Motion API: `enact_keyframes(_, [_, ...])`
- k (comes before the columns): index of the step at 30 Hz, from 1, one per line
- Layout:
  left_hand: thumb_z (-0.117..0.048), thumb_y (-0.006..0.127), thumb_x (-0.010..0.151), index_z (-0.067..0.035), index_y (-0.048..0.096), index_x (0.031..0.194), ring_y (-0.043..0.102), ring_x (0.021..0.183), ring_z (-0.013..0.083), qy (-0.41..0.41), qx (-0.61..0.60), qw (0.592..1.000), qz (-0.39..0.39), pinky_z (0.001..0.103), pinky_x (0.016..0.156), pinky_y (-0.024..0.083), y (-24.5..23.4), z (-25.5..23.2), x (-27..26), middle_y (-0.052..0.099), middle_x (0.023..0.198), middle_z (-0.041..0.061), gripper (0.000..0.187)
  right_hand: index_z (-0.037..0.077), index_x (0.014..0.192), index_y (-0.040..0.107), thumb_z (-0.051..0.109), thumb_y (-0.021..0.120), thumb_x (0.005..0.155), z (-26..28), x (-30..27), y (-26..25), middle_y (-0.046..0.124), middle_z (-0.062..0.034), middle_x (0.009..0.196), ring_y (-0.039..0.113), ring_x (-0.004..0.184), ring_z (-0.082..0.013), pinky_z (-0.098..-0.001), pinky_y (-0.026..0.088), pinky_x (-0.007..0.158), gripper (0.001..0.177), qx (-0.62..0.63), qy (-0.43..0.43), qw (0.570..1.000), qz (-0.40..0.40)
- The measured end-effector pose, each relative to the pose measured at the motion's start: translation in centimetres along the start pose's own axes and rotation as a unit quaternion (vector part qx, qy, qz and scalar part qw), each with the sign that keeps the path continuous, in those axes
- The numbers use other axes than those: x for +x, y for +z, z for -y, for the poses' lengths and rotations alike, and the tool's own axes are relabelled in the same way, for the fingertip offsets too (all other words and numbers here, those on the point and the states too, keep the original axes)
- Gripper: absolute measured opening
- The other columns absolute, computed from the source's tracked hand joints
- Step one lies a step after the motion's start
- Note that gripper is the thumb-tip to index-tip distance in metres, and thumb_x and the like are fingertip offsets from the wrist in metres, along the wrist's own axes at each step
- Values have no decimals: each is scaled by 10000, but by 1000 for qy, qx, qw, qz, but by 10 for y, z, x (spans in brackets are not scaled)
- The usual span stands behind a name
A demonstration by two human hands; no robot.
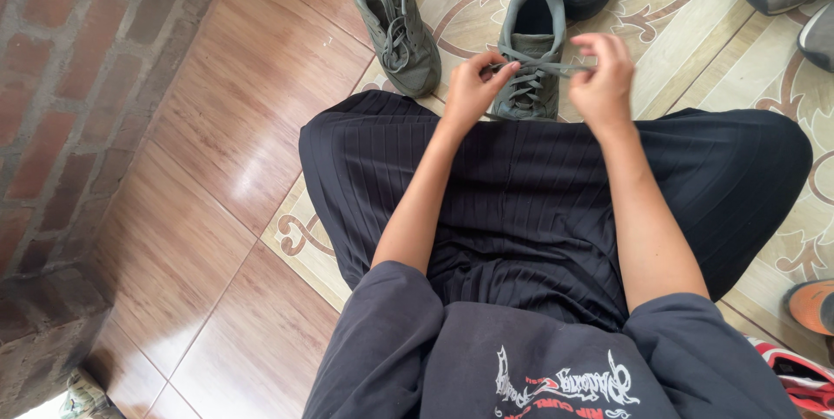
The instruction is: The person sits on the floor and unlaces a pair of grey sneakers, then relaces them. They repeat the process with a second pair of grey sneakers and begin unlacing a brown boot at the end.
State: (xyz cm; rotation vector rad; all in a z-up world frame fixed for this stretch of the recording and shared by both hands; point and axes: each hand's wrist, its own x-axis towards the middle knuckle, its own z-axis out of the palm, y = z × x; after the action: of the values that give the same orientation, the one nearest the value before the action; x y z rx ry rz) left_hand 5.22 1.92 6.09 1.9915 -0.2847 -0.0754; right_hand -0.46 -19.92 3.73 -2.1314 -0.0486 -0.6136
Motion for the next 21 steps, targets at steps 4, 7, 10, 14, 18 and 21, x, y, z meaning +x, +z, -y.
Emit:
enact_keyframes(4, [-250,802,864,-25,763,929,430,556,76,25,16,1000,4,273,509,362,-26,22,7,517,587,9,238,-10,1005,744,-200,463,851,-42,-5,-55,746,-134,946,751,903,-243,-338,580,822,373,-74,44,994,-61])
enact_keyframes(7, [-261,808,870,-36,766,898,532,536,130,65,69,995,6,288,522,413,-40,37,14,586,594,34,230,1,925,748,-215,379,805,-74,-8,-89,748,-112,919,757,880,-227,-316,575,799,444,-77,78,983,-149])
enact_keyframes(10, [-270,808,874,-52,766,897,648,620,212,75,153,985,-8,338,592,490,-51,48,20,666,690,59,223,40,964,711,-117,435,932,-87,-11,-97,743,-110,916,760,890,-234,-349,588,846,319,-70,188,961,-191])
enact_keyframes(14, [-261,786,816,-138,769,999,702,919,276,63,328,942,-20,488,808,489,-47,51,18,735,937,47,222,43,1229,701,-47,615,722,-59,-10,-61,684,-209,1210,600,1121,-408,-496,481,980,522,-281,2,956,-88])
enact_keyframes(18, [-215,744,795,-145,600,1320,602,1119,279,160,330,929,-51,536,954,403,-8,43,4,653,1223,71,549,-5,1317,614,-20,689,900,-13,-10,-2,666,-220,1257,643,1186,-366,-464,509,1041,424,-93,-14,995,26])
enact_keyframes(21, [-180,709,853,-135,535,1417,587,1157,261,184,281,939,-70,530,981,371,15,39,0,638,1240,53,592,-6,1273,582,82,726,927,1,-8,27,676,-178,1182,713,1010,-306,-440,548,834,384,18,116,992,40])
